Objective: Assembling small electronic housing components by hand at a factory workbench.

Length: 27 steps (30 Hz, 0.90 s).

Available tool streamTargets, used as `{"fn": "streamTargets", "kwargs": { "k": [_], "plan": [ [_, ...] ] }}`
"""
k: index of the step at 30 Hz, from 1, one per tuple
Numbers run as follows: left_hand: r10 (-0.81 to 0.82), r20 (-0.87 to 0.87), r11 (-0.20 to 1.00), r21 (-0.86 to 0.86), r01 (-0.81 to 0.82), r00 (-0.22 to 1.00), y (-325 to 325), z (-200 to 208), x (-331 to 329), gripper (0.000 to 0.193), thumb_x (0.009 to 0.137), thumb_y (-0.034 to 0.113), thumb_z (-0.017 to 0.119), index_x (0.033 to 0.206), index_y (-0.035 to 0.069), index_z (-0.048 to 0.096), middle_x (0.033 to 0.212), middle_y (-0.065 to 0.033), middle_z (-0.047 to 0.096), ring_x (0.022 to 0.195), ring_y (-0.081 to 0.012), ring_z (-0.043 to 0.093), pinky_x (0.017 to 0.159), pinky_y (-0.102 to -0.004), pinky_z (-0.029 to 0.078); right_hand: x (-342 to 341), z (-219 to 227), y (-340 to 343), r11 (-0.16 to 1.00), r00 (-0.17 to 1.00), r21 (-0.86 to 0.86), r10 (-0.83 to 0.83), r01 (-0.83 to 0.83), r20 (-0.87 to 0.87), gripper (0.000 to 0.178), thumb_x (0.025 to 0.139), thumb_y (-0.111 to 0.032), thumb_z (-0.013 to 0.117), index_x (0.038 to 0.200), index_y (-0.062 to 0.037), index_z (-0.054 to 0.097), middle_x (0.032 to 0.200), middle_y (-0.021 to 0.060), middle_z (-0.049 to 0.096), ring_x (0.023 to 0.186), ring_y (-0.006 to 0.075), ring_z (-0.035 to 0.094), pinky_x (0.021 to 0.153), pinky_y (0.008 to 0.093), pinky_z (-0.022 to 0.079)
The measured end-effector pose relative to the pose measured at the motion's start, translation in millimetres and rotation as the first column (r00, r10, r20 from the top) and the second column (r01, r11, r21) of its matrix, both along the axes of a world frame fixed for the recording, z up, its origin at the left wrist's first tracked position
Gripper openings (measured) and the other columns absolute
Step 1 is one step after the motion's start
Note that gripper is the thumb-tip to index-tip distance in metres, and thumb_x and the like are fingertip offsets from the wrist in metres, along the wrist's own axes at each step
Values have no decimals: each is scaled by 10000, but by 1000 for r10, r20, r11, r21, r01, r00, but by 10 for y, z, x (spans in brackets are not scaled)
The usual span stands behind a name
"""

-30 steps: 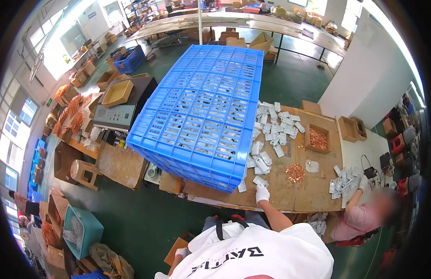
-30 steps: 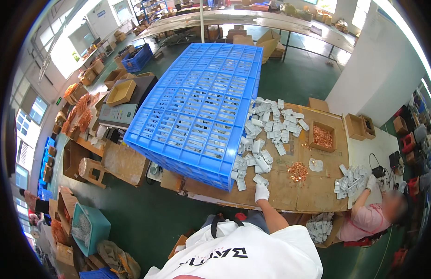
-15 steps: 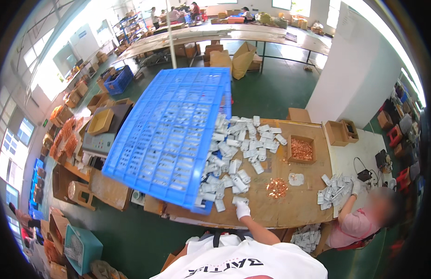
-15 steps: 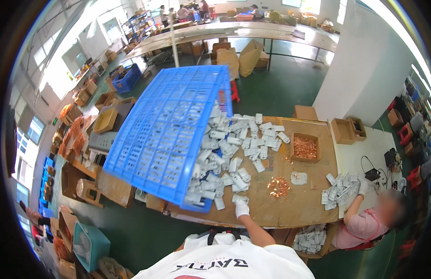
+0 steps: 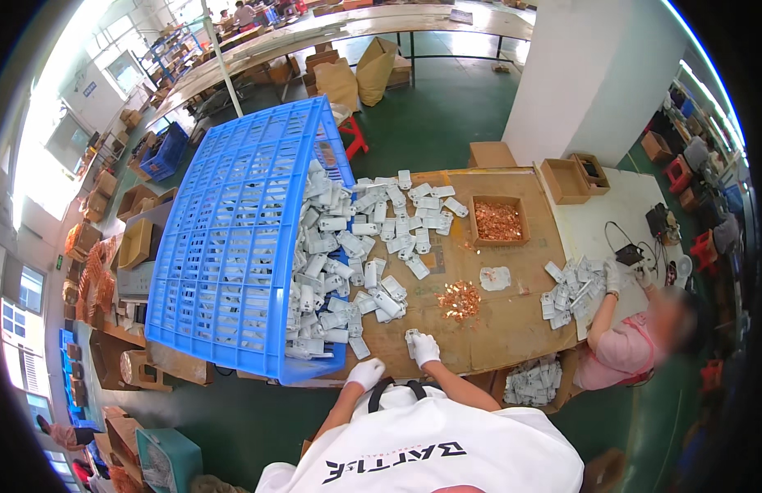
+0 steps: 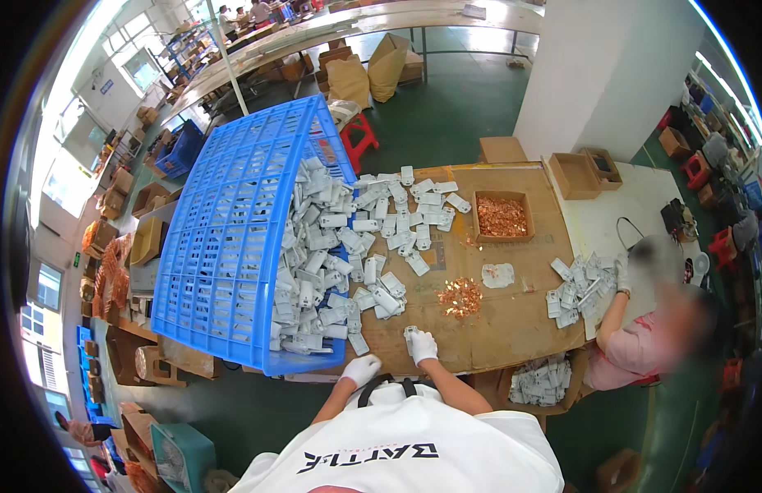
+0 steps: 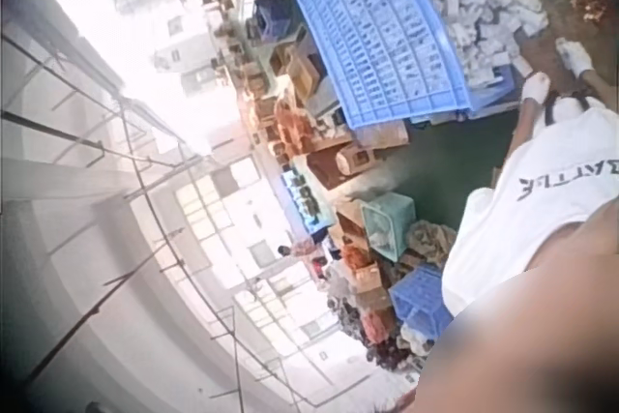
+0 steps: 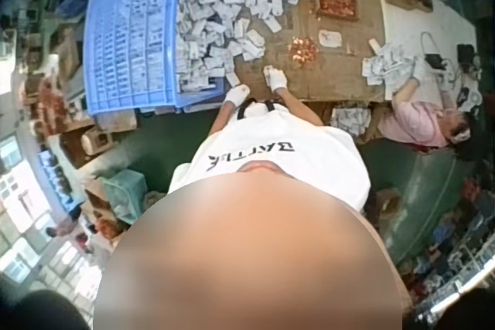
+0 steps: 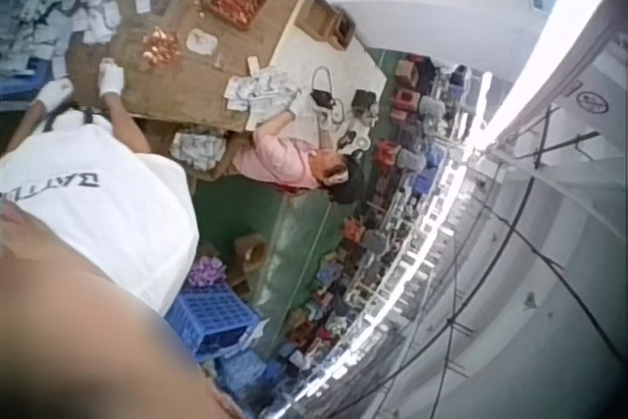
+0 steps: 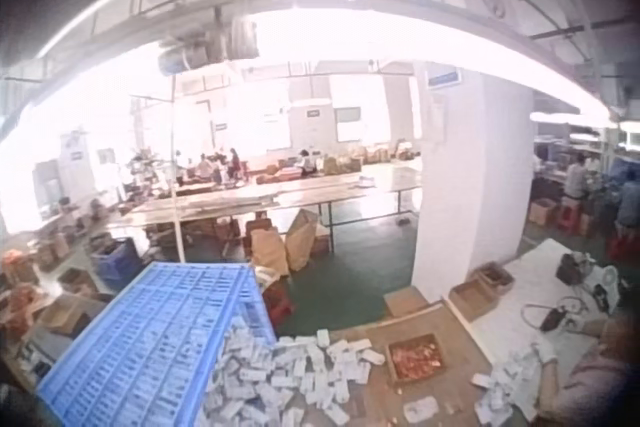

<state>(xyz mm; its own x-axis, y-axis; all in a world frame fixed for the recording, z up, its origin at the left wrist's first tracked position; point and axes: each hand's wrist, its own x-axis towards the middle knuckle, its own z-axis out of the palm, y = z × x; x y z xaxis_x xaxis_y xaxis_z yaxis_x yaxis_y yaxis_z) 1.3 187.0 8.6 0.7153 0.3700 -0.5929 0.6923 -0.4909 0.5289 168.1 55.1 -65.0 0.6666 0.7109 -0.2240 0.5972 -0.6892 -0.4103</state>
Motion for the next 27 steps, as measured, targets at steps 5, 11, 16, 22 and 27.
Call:
{"fn": "streamTargets", "kwargs": {
  "k": [5,11,16,22,27],
  "plan": [
    [-308,-55,948,-100,301,950,-70,-181,176,365,878,365,476,1035,118,695,1065,-128,681,1009,-321,634,892,-399,482,-44,-65,-84,999,999,-17,-41,40,-31,123,863,-154,538,893,-124,654,925,153,638,876,348,640,747,460,542],
    [-304,-57,950,-87,299,951,95,-464,128,359,854,359,501,1050,144,712,1136,-148,660,1074,-322,620,937,-411,476,-170,-9,-195,980,984,90,-179,179,-5,101,792,-137,576,790,-109,673,818,165,640,808,362,630,720,461,519],
    [-370,-29,924,-112,365,929,87,-528,65,371,857,387,510,1043,138,712,1134,-150,660,1072,-329,621,932,-418,476,-261,-384,-285,944,955,144,-298,296,-4,97,768,-136,600,741,-105,687,854,140,645,797,359,630,740,445,524],
    [-384,-163,920,-144,364,909,274,-711,-99,405,875,434,521,1070,134,709,1143,-146,661,1088,-324,617,929,-405,476,-252,-89,-107,954,952,-17,-301,301,-59,276,922,-242,490,974,-50,681,903,245,645,830,402,656,733,482,540],
    [-329,-152,940,-144,309,932,353,-664,-50,407,857,415,522,1060,118,714,1157,-139,656,1095,-321,613,941,-397,472,-223,-2,-71,959,953,-31,-283,282,-107,288,922,-259,489,1020,-54,665,915,248,644,850,408,652,753,492,532]
  ]
}}
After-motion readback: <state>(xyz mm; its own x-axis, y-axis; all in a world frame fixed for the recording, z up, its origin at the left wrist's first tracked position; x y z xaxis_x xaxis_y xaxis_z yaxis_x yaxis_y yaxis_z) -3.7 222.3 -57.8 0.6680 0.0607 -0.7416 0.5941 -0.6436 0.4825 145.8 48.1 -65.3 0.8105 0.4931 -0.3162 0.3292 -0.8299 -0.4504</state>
